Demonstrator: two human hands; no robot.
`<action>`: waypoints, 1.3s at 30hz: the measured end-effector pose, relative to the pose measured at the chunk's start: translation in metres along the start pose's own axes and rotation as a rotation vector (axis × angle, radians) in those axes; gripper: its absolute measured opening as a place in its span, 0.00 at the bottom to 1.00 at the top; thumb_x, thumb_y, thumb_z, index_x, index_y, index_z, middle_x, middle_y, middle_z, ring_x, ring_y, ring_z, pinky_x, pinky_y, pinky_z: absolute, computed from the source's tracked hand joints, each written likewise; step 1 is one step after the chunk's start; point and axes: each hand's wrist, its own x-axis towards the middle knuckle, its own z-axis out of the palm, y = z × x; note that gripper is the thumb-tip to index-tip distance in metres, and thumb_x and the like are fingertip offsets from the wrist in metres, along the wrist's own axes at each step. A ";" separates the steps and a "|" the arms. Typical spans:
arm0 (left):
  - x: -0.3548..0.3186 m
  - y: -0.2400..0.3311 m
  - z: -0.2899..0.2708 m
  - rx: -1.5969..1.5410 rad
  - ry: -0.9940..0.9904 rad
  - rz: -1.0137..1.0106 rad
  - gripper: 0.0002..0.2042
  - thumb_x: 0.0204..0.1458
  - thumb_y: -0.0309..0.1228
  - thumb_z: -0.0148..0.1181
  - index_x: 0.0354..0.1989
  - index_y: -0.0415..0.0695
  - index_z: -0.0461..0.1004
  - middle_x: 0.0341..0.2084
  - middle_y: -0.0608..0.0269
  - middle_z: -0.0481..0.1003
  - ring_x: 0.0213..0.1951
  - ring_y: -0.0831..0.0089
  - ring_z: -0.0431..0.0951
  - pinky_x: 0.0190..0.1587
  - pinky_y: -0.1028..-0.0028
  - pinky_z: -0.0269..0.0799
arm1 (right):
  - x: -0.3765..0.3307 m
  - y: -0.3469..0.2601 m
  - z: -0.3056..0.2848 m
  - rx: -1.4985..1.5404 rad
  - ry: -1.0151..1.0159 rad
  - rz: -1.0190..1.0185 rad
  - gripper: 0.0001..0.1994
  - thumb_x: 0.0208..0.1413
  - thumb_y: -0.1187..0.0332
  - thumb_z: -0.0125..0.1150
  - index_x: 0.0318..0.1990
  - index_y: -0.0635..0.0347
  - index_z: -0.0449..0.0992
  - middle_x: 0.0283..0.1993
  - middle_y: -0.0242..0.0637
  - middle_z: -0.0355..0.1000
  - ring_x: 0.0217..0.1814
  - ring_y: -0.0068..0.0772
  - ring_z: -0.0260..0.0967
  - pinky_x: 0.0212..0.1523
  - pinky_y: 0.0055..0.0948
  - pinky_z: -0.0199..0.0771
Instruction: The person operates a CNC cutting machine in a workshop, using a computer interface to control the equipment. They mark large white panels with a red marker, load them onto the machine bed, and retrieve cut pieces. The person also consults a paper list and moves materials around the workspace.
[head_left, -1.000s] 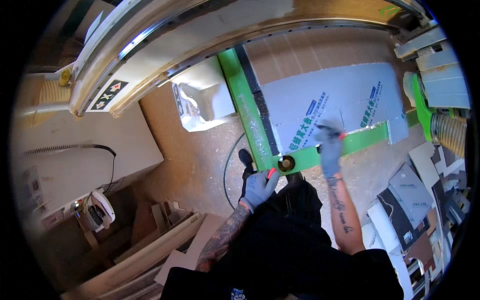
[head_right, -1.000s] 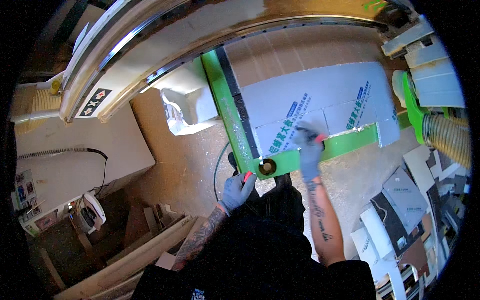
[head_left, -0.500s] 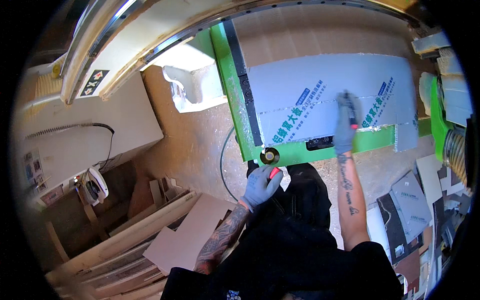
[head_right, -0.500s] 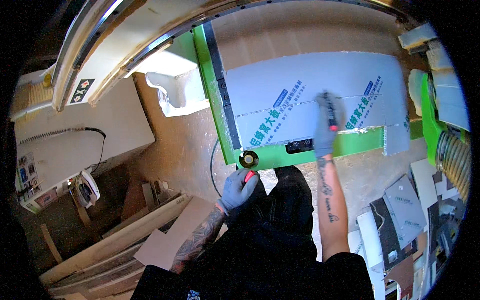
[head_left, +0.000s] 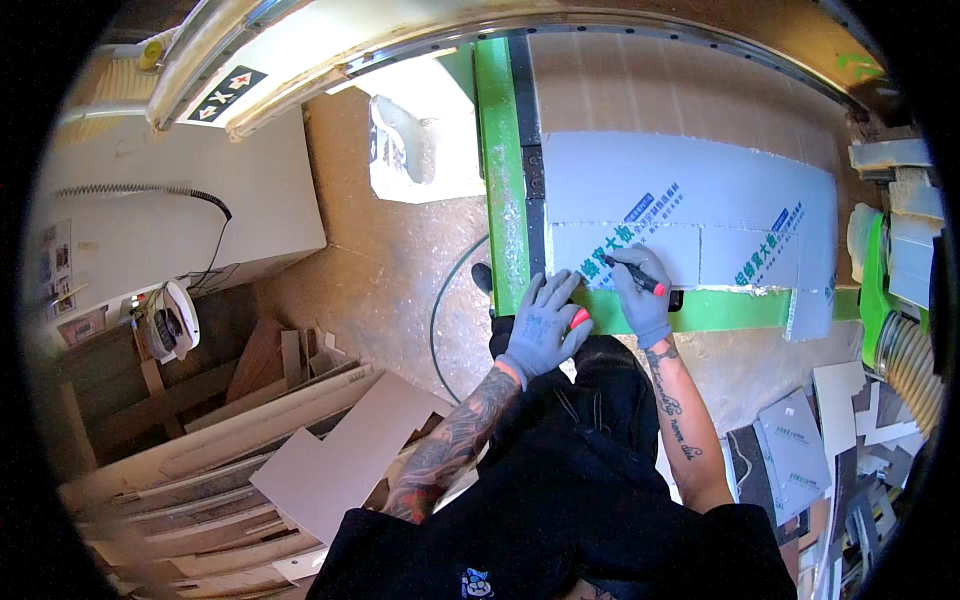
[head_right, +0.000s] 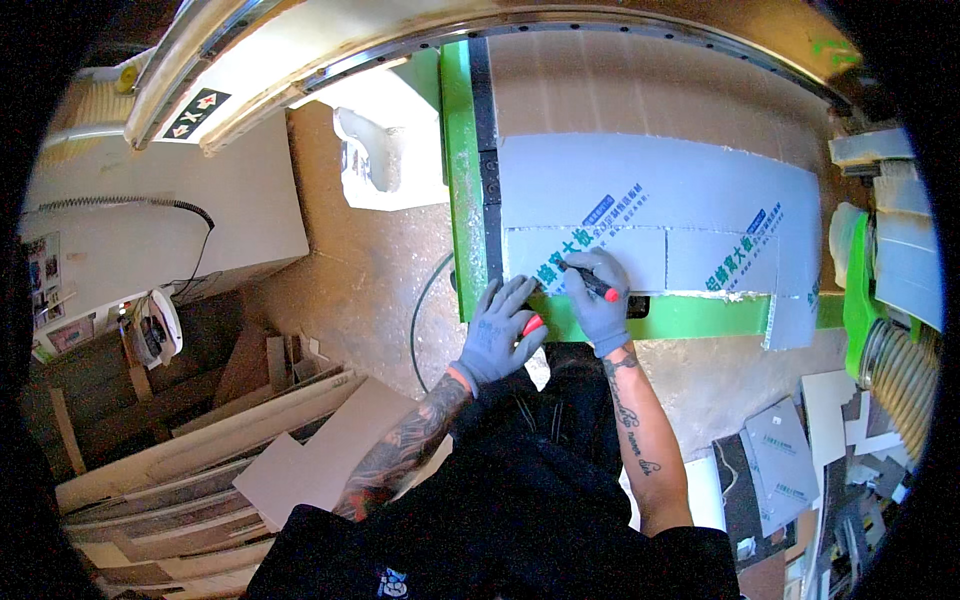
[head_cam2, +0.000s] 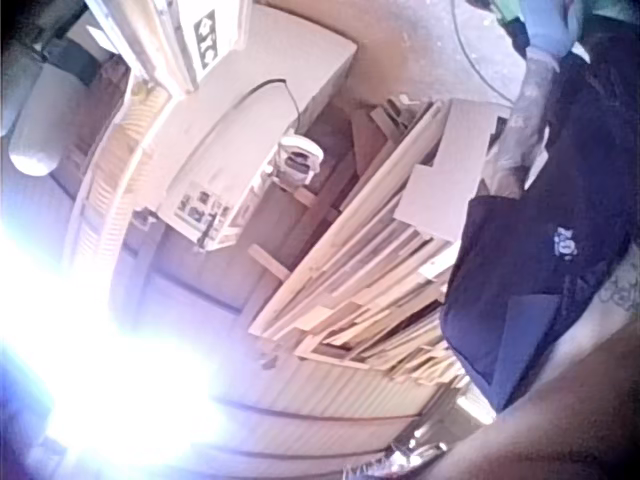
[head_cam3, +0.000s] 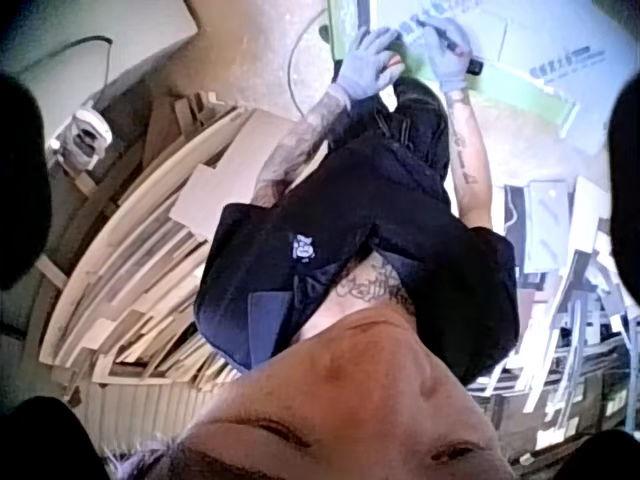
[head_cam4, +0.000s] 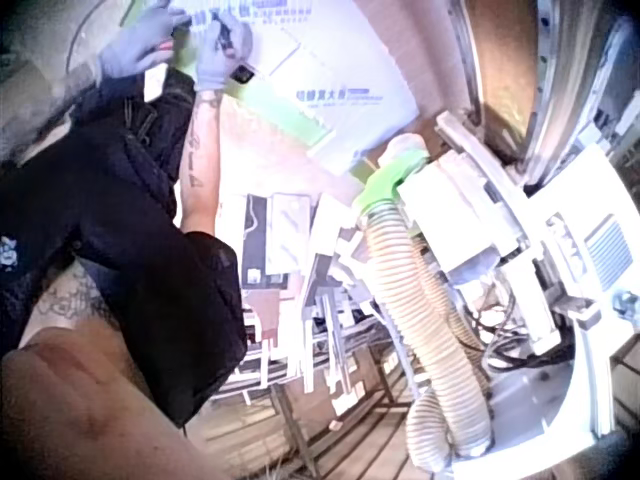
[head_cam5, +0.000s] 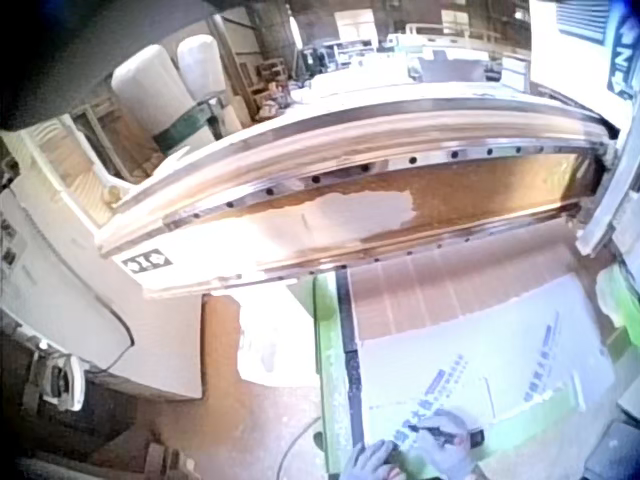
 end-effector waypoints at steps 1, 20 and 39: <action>-0.004 -0.001 0.000 -0.003 -0.004 -0.004 0.13 0.56 0.42 0.61 0.36 0.44 0.78 0.65 0.48 0.65 0.68 0.50 0.61 0.71 0.46 0.48 | -0.002 -0.006 0.006 0.107 0.025 0.109 0.06 0.55 0.75 0.63 0.40 0.63 0.79 0.41 0.38 0.78 0.42 0.27 0.75 0.45 0.27 0.76; -0.012 -0.011 -0.003 -0.050 -0.012 -0.034 0.13 0.57 0.43 0.60 0.37 0.45 0.79 0.65 0.50 0.66 0.68 0.51 0.62 0.71 0.46 0.46 | 0.012 -0.032 0.026 -0.343 -0.207 -0.220 0.09 0.48 0.70 0.68 0.38 0.53 0.80 0.36 0.36 0.79 0.45 0.47 0.74 0.57 0.44 0.68; -0.009 -0.012 -0.002 -0.051 -0.011 -0.027 0.13 0.56 0.42 0.61 0.35 0.44 0.76 0.65 0.50 0.66 0.67 0.52 0.63 0.70 0.46 0.48 | 0.012 -0.026 0.004 -0.367 -0.102 -0.202 0.08 0.48 0.72 0.67 0.38 0.56 0.81 0.34 0.38 0.79 0.38 0.43 0.76 0.45 0.39 0.72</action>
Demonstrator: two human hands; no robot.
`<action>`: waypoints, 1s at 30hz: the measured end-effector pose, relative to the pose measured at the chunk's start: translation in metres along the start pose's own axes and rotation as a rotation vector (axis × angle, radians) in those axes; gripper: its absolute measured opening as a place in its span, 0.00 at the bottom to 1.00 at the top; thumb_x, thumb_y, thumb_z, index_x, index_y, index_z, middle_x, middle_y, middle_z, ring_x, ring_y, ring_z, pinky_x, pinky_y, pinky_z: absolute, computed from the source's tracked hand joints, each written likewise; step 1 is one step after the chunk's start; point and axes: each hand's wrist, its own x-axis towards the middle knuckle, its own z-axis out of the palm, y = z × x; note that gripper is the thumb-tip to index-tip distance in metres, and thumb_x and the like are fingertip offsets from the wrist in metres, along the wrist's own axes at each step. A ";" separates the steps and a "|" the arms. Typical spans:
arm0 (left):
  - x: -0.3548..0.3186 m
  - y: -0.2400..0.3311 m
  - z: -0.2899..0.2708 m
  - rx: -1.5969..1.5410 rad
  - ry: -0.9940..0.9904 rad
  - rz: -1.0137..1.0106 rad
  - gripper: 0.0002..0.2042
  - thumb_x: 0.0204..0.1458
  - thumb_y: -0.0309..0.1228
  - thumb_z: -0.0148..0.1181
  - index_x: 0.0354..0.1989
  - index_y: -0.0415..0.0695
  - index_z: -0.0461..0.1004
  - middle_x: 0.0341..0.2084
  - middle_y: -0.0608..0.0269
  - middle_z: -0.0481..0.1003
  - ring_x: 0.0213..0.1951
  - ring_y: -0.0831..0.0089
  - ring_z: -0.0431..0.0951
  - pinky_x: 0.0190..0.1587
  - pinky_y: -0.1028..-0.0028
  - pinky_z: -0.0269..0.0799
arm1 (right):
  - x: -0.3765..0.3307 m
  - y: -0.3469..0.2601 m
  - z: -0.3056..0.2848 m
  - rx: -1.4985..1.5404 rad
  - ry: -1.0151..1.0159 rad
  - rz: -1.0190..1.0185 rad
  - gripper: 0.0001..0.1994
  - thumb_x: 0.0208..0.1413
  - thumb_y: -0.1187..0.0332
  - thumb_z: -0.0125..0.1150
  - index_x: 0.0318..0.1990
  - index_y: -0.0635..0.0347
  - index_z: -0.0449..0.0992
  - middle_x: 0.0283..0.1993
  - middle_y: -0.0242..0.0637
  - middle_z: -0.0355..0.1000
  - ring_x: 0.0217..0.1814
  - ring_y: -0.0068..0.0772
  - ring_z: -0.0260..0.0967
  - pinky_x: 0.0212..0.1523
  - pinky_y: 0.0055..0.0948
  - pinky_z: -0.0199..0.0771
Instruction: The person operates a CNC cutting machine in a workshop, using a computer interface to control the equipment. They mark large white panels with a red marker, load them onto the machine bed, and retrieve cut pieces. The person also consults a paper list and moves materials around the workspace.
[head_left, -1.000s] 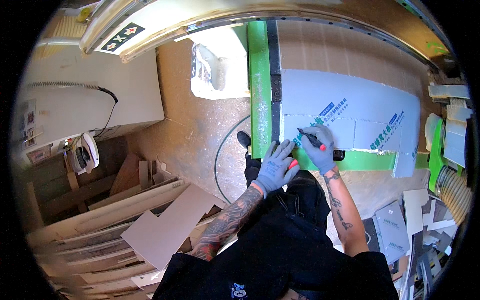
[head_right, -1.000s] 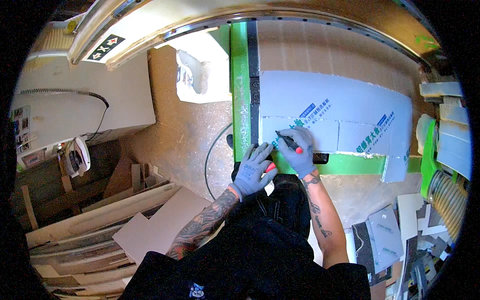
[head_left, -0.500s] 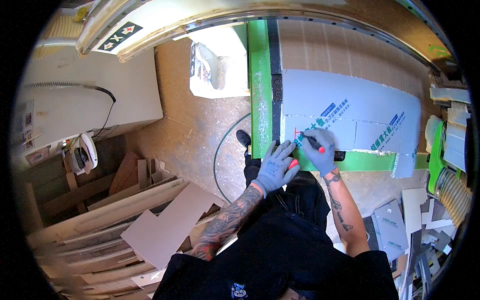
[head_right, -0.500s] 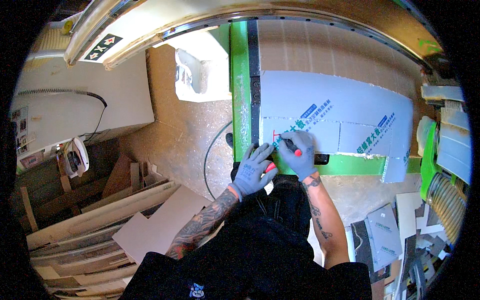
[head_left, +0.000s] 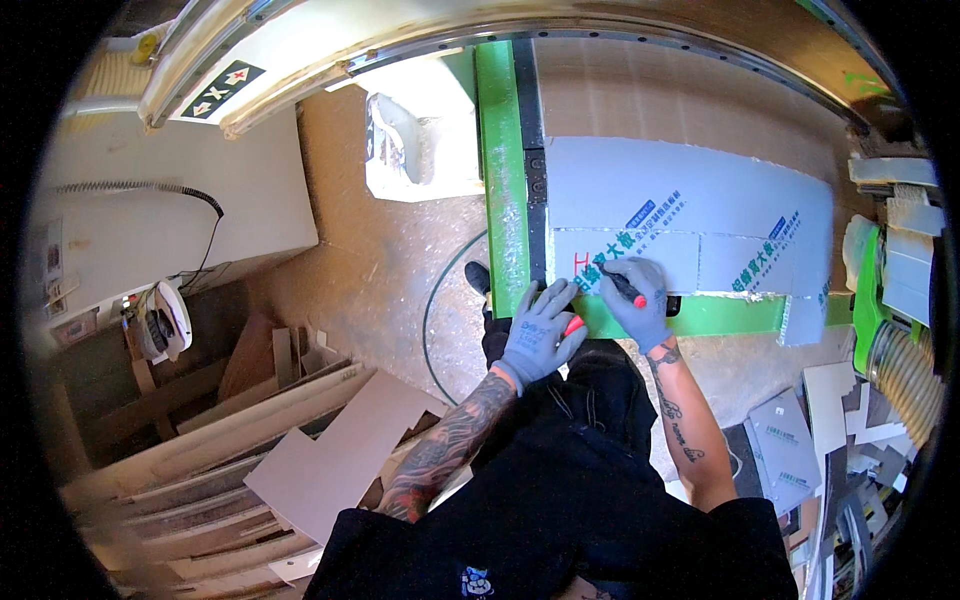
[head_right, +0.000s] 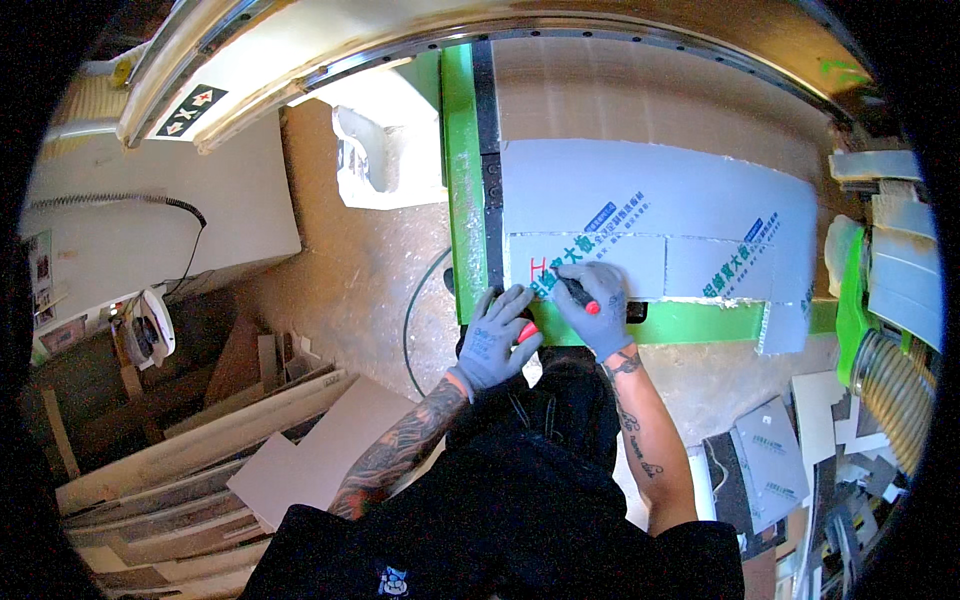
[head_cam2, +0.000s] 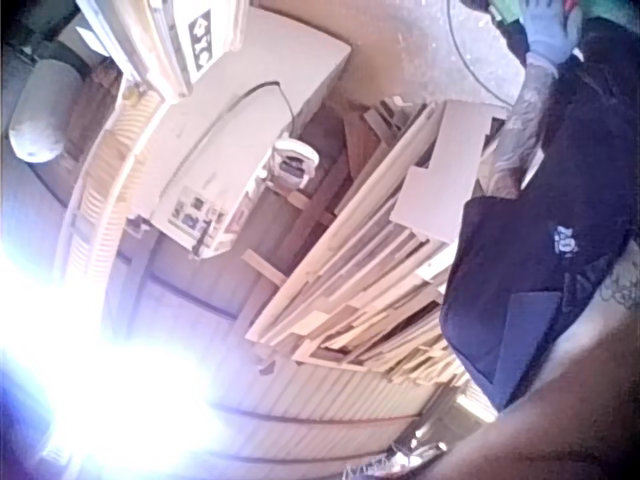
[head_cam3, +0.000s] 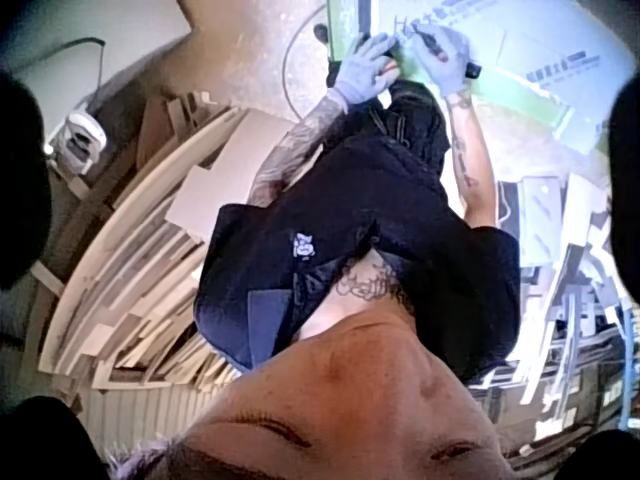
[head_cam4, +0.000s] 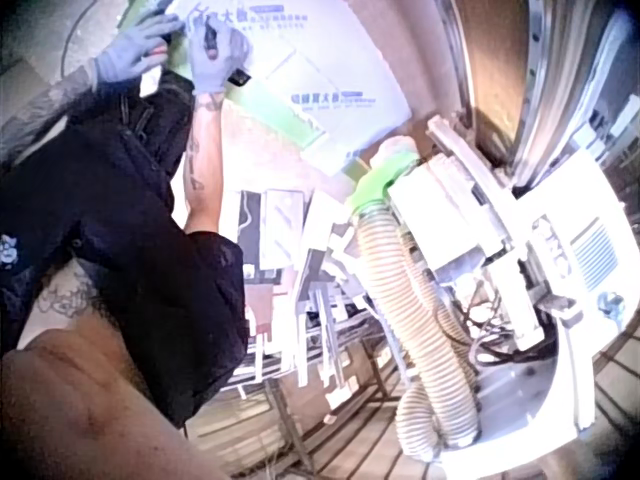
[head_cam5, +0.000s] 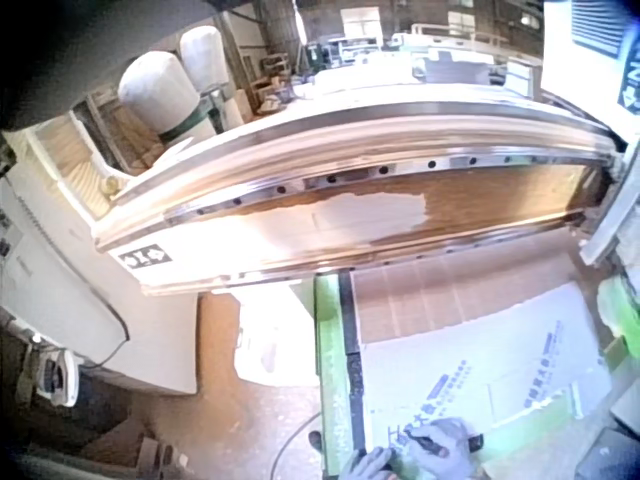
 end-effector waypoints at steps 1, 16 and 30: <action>0.000 0.000 0.000 0.004 -0.004 0.000 0.13 0.56 0.42 0.61 0.35 0.44 0.76 0.65 0.51 0.66 0.67 0.52 0.63 0.70 0.46 0.48 | -0.001 0.003 -0.003 -0.014 0.006 -0.004 0.08 0.48 0.73 0.67 0.38 0.56 0.81 0.35 0.38 0.79 0.37 0.42 0.76 0.44 0.39 0.72; 0.002 0.002 0.001 0.012 0.031 0.014 0.13 0.54 0.40 0.63 0.35 0.42 0.76 0.62 0.50 0.69 0.66 0.52 0.65 0.69 0.46 0.51 | 0.000 0.016 -0.024 0.031 0.011 0.074 0.08 0.50 0.74 0.65 0.39 0.57 0.80 0.38 0.40 0.79 0.42 0.44 0.76 0.52 0.40 0.73; 0.002 0.001 0.003 0.014 0.016 -0.007 0.13 0.55 0.41 0.63 0.36 0.42 0.76 0.64 0.51 0.68 0.67 0.52 0.64 0.69 0.47 0.51 | -0.007 0.018 -0.021 0.107 0.016 0.191 0.06 0.49 0.72 0.65 0.36 0.54 0.80 0.36 0.35 0.80 0.40 0.43 0.75 0.55 0.42 0.69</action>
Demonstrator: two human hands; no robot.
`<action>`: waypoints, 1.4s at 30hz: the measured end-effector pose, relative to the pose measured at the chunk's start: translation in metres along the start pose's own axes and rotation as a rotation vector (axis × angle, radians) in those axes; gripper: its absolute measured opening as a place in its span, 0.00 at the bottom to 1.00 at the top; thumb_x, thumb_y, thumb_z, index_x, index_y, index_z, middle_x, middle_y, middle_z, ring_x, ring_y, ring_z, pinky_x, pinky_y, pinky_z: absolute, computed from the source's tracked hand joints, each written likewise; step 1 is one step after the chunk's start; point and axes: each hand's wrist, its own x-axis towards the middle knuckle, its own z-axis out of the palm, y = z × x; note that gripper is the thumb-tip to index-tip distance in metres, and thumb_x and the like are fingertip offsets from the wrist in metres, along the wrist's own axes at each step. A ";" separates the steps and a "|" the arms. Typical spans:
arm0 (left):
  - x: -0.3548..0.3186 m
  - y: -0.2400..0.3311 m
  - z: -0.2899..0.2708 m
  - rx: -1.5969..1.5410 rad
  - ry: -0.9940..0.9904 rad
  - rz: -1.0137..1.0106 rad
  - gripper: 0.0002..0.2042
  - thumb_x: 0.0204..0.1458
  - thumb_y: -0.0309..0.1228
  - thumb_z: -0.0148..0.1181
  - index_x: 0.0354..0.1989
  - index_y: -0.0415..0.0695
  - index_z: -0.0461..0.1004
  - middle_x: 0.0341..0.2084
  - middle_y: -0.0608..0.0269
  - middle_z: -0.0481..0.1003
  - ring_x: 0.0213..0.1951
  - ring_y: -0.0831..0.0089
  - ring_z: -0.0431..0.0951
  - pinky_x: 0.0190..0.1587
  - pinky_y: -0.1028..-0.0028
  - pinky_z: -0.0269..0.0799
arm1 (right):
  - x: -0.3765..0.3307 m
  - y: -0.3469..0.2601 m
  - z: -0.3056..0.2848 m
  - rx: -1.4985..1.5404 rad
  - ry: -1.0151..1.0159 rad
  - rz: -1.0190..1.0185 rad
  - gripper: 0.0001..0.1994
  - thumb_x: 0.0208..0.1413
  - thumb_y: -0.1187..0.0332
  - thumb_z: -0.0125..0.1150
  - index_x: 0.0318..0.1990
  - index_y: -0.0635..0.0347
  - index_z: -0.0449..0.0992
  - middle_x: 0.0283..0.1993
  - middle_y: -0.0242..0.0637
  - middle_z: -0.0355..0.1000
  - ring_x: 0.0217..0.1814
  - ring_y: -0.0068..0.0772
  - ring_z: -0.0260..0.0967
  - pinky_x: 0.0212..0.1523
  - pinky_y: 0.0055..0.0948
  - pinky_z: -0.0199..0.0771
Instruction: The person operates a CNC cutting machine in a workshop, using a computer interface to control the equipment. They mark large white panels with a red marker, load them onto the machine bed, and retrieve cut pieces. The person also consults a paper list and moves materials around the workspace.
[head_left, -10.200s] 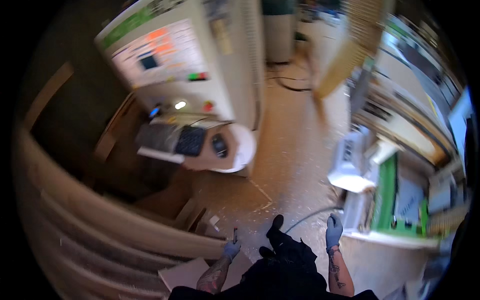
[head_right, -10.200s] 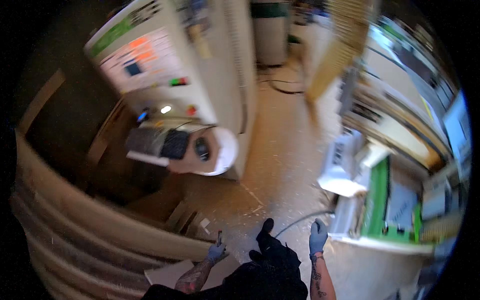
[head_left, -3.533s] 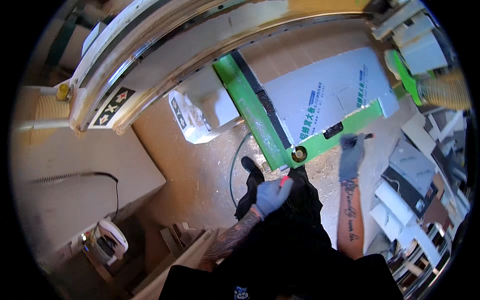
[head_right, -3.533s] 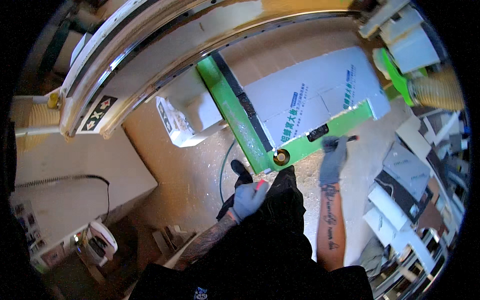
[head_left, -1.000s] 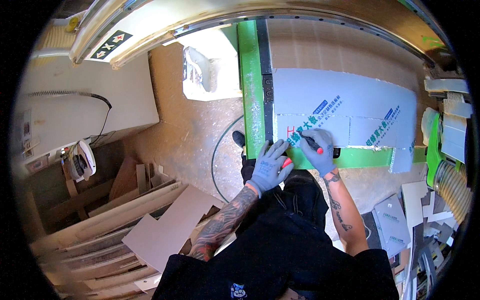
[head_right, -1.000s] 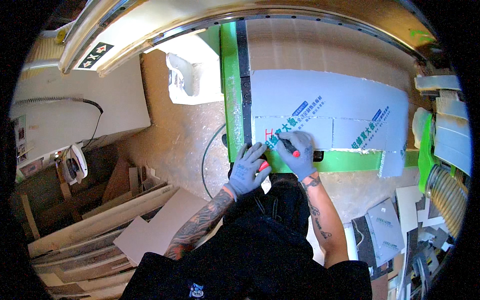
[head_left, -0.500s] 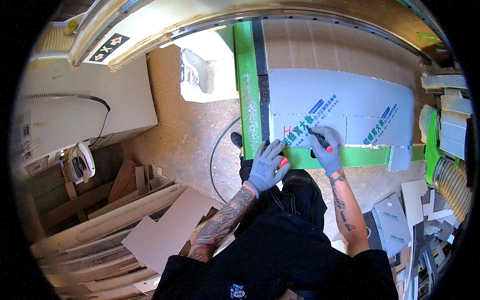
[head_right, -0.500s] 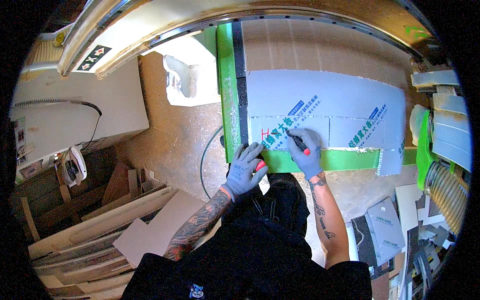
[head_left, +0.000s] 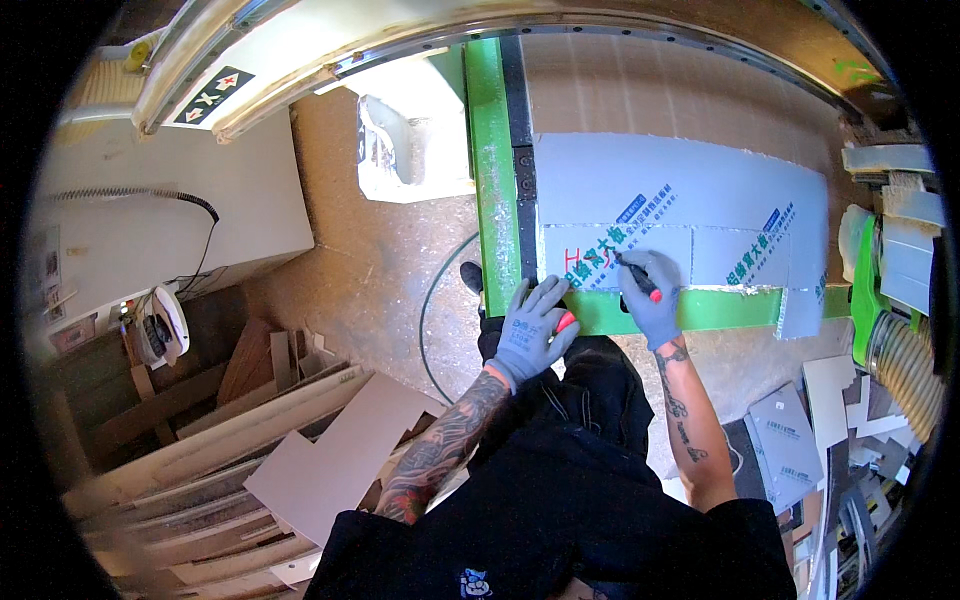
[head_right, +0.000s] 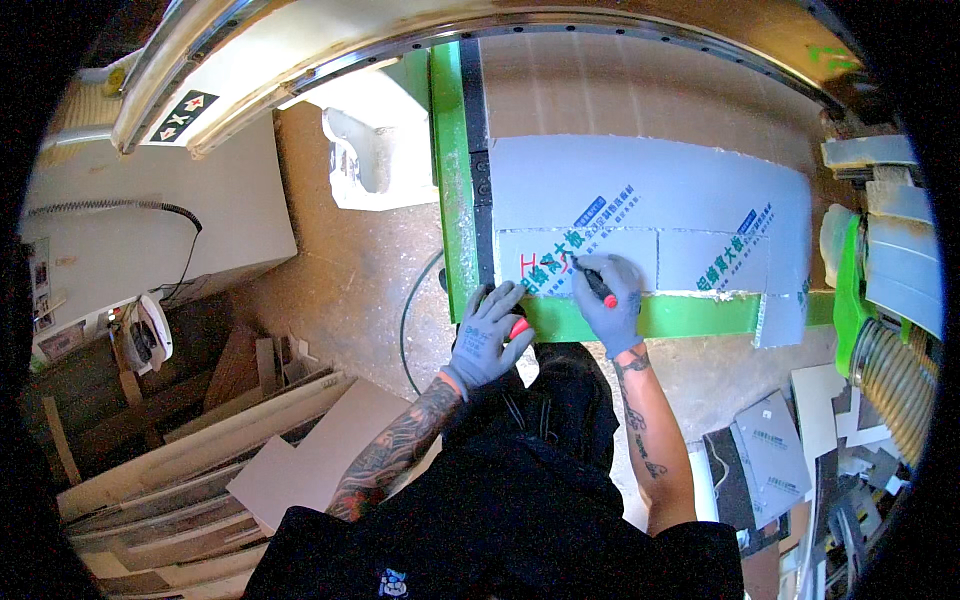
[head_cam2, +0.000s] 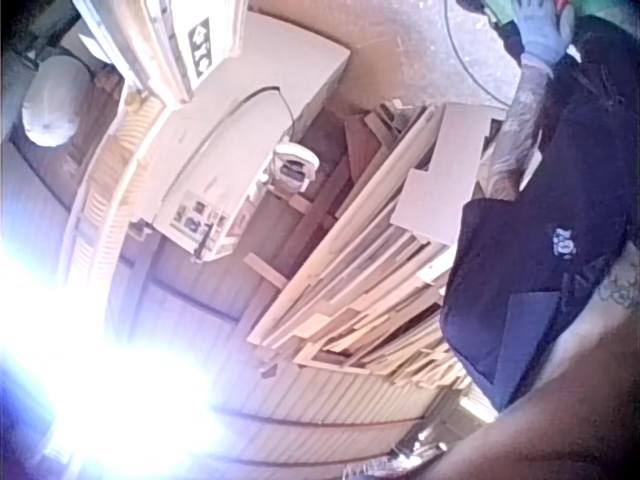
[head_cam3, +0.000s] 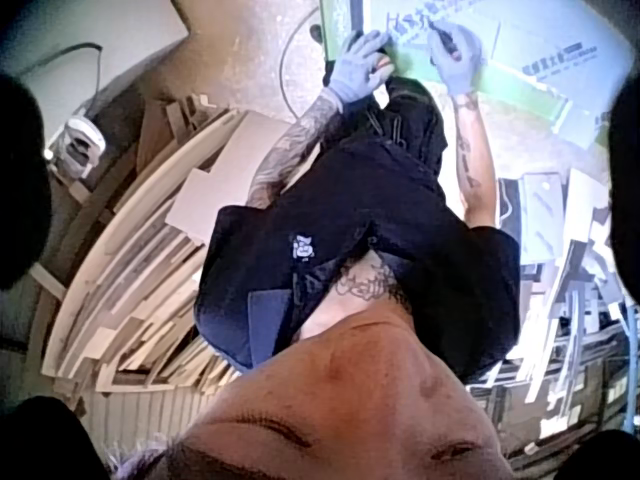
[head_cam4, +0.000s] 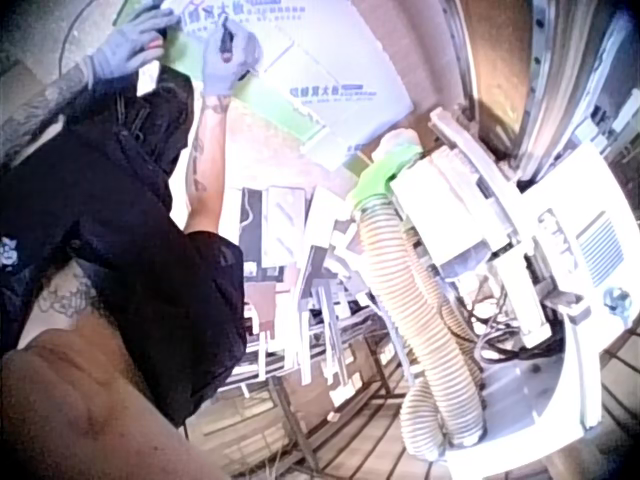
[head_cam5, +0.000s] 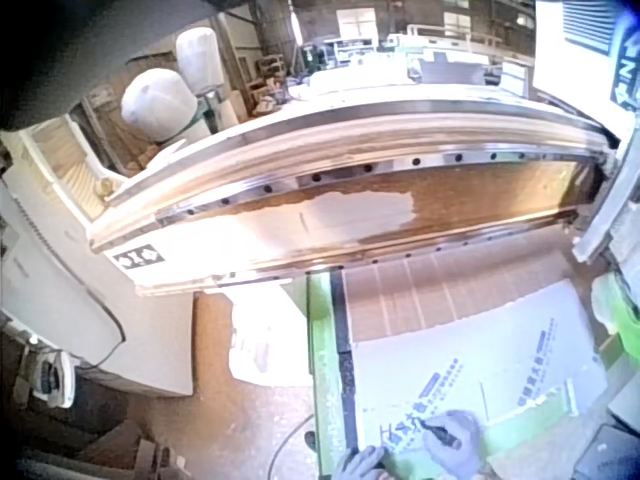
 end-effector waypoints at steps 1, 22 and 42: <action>0.000 0.000 0.000 -0.002 0.002 0.004 0.13 0.55 0.41 0.63 0.36 0.42 0.76 0.64 0.51 0.68 0.67 0.52 0.64 0.69 0.47 0.51 | 0.001 0.000 -0.001 -0.063 0.004 -0.073 0.06 0.49 0.73 0.65 0.37 0.54 0.80 0.36 0.36 0.80 0.40 0.43 0.75 0.53 0.42 0.70; 0.001 0.001 0.001 -0.002 -0.007 -0.005 0.14 0.54 0.40 0.62 0.36 0.40 0.77 0.63 0.50 0.68 0.67 0.52 0.64 0.70 0.46 0.50 | -0.012 0.022 -0.019 0.017 0.139 0.011 0.08 0.50 0.76 0.64 0.39 0.60 0.81 0.38 0.41 0.79 0.39 0.39 0.77 0.43 0.33 0.75; 0.003 0.002 0.003 -0.015 -0.003 -0.010 0.13 0.54 0.39 0.62 0.38 0.41 0.78 0.62 0.50 0.69 0.66 0.51 0.64 0.70 0.47 0.50 | 0.005 0.007 -0.017 -0.149 -0.079 -0.192 0.08 0.50 0.71 0.66 0.39 0.54 0.81 0.39 0.38 0.79 0.44 0.45 0.75 0.53 0.42 0.70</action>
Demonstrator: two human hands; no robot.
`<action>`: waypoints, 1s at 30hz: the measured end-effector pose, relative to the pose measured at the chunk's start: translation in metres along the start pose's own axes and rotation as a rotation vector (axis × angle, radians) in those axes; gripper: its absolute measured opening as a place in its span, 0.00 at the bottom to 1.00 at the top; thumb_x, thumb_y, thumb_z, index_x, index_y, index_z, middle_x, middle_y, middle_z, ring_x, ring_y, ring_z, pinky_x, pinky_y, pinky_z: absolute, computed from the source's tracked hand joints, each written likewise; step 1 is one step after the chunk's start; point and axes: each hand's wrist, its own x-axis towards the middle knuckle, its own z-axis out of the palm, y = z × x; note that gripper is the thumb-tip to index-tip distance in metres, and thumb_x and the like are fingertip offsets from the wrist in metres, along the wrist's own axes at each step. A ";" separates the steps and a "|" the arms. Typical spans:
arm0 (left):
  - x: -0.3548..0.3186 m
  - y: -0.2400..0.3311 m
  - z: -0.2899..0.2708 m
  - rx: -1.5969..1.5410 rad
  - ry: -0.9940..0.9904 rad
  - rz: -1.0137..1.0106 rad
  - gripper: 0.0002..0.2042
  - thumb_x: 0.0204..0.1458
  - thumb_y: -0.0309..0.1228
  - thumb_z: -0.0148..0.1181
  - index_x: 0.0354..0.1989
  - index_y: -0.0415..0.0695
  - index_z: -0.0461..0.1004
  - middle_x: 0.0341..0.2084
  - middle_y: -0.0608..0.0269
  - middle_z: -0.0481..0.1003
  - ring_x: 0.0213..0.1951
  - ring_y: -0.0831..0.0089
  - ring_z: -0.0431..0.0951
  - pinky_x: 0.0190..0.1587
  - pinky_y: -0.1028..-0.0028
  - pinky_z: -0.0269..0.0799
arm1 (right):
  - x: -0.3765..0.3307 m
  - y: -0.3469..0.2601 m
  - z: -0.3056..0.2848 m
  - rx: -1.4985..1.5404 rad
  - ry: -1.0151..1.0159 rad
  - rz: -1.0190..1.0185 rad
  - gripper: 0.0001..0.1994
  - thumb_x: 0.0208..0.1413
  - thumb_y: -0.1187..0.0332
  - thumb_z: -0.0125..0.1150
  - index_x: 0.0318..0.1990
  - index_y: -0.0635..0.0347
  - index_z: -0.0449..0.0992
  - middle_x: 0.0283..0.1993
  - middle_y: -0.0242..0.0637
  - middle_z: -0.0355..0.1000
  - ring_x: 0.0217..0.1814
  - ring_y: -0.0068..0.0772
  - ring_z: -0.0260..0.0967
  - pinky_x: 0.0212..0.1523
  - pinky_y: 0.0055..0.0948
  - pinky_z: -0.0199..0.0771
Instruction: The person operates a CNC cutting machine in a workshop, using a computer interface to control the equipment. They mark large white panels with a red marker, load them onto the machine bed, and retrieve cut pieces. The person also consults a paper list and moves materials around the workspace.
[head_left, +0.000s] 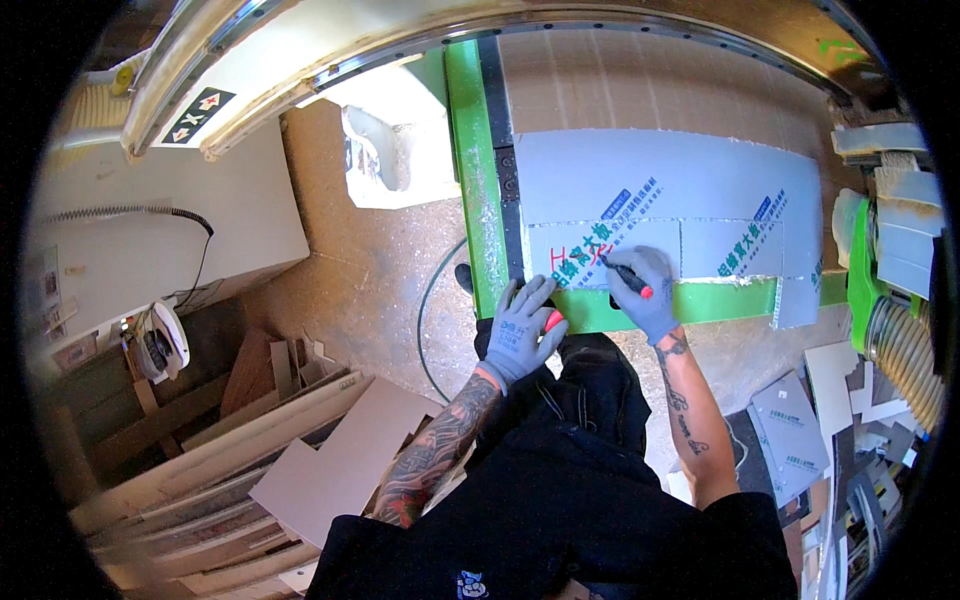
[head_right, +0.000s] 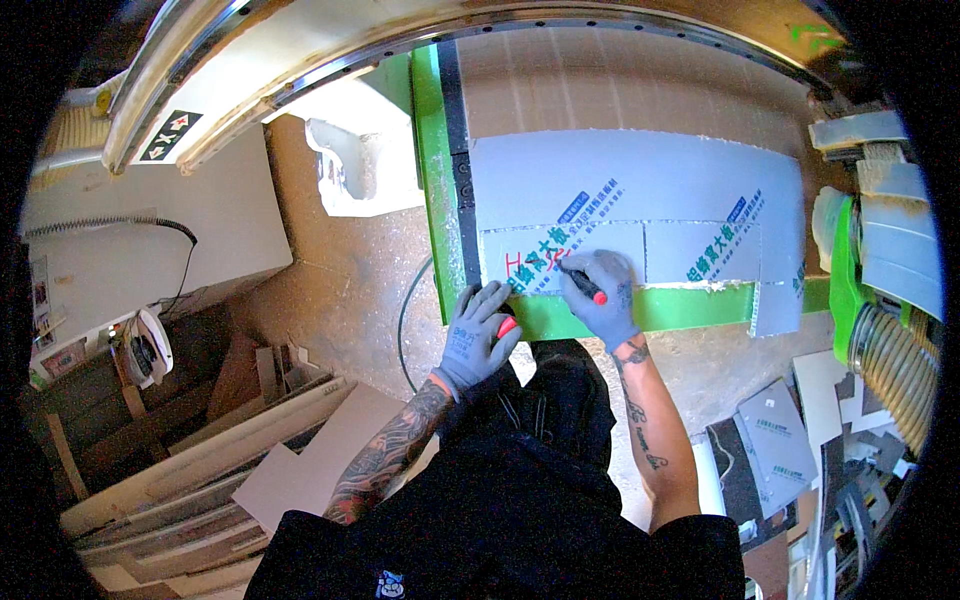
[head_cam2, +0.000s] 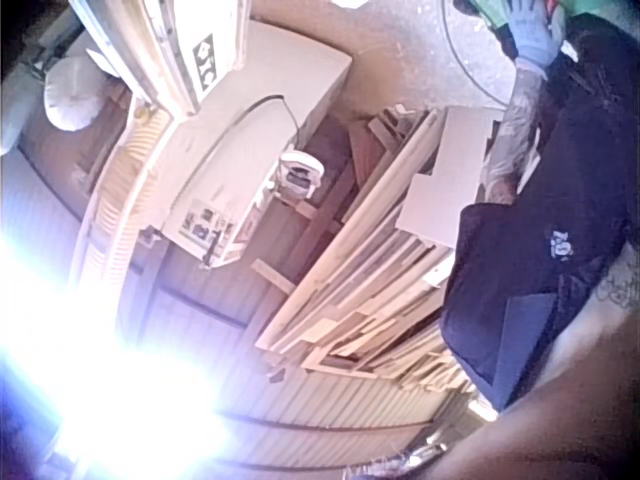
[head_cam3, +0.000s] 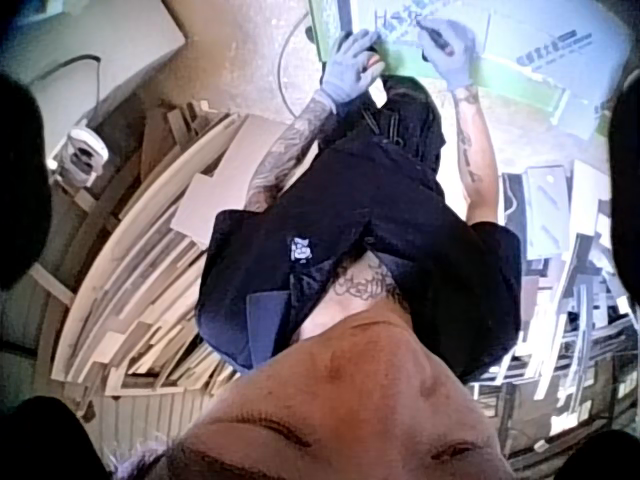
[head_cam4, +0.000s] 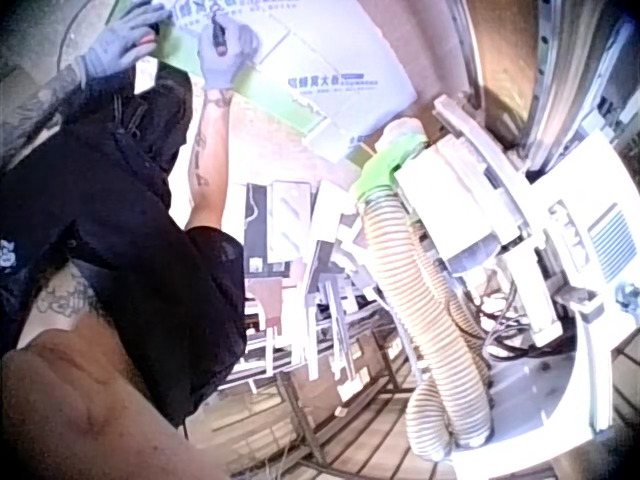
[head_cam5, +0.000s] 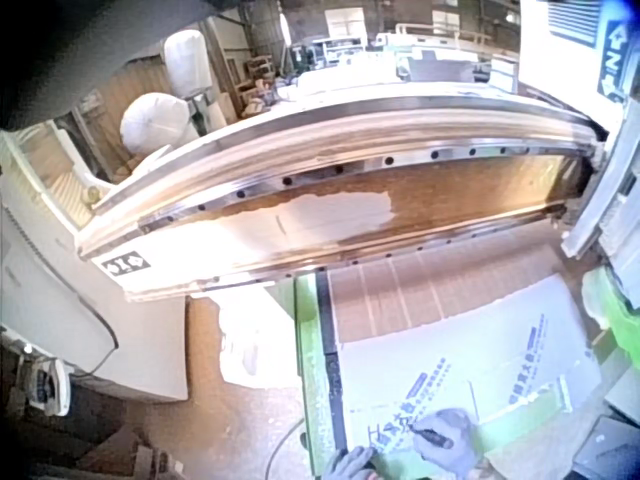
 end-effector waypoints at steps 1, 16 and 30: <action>0.000 -0.001 0.000 0.006 -0.002 0.003 0.13 0.54 0.39 0.62 0.38 0.41 0.78 0.62 0.50 0.69 0.66 0.51 0.64 0.70 0.47 0.50 | -0.001 0.003 -0.002 -0.028 -0.031 -0.042 0.08 0.50 0.71 0.66 0.39 0.54 0.81 0.39 0.38 0.79 0.44 0.45 0.75 0.54 0.42 0.70; 0.000 -0.001 0.002 0.005 0.010 0.013 0.12 0.54 0.38 0.63 0.38 0.42 0.77 0.62 0.52 0.69 0.66 0.52 0.65 0.70 0.46 0.50 | -0.016 0.024 -0.025 0.169 0.124 0.175 0.10 0.50 0.76 0.65 0.41 0.60 0.81 0.41 0.42 0.79 0.44 0.43 0.76 0.48 0.37 0.74; 0.000 -0.002 0.003 0.006 -0.002 -0.007 0.13 0.54 0.40 0.62 0.38 0.43 0.78 0.63 0.53 0.69 0.67 0.53 0.64 0.70 0.47 0.49 | -0.008 0.020 -0.030 -0.020 0.041 0.038 0.08 0.50 0.72 0.65 0.39 0.55 0.80 0.39 0.38 0.79 0.45 0.45 0.74 0.52 0.42 0.69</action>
